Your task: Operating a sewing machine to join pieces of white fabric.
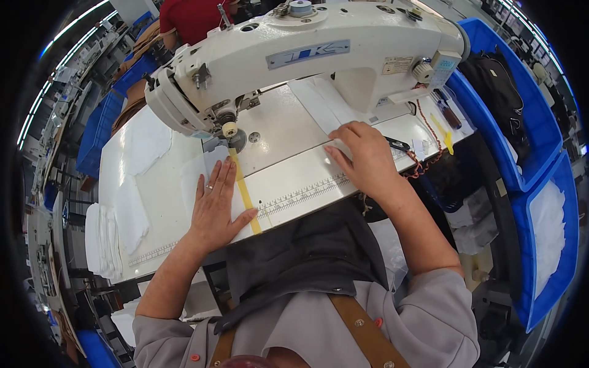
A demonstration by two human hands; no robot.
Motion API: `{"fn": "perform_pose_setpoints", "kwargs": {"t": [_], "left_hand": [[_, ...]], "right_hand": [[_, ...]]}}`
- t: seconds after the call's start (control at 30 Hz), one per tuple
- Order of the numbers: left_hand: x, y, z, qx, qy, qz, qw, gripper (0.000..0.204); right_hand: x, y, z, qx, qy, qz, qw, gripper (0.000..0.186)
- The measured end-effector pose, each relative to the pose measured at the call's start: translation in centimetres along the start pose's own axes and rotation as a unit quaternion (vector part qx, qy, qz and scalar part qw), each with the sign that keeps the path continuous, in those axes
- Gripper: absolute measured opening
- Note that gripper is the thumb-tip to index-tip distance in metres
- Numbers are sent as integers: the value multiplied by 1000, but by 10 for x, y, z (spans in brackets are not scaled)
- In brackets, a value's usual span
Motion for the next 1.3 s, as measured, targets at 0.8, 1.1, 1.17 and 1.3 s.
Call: {"fn": "perform_pose_setpoints", "kwargs": {"t": [0.8,1.1,1.17,1.3], "left_hand": [[-44,14,-10,649,-317,70,688,61],[-21,5,-46,709,-292,15,641,25],[-21,5,-48,733,-299,25,610,23],[-31,6,-69,659,-334,17,674,26]], "right_hand": [[25,13,-132,-78,-222,-61,970,18],[-10,45,-126,-155,-138,-59,976,51],[-12,58,-133,-169,-195,-70,963,47],[-1,77,-138,-190,-296,-66,934,40]]}}
Point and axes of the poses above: each hand's wrist, its own x-axis away from the middle knuckle, its own y-axis out of the palm, z = x × y, the point moved 8 cm from there along -x, towards the middle knuckle, and after that the axes turned 12 degrees about z, right-handed, at the moved point
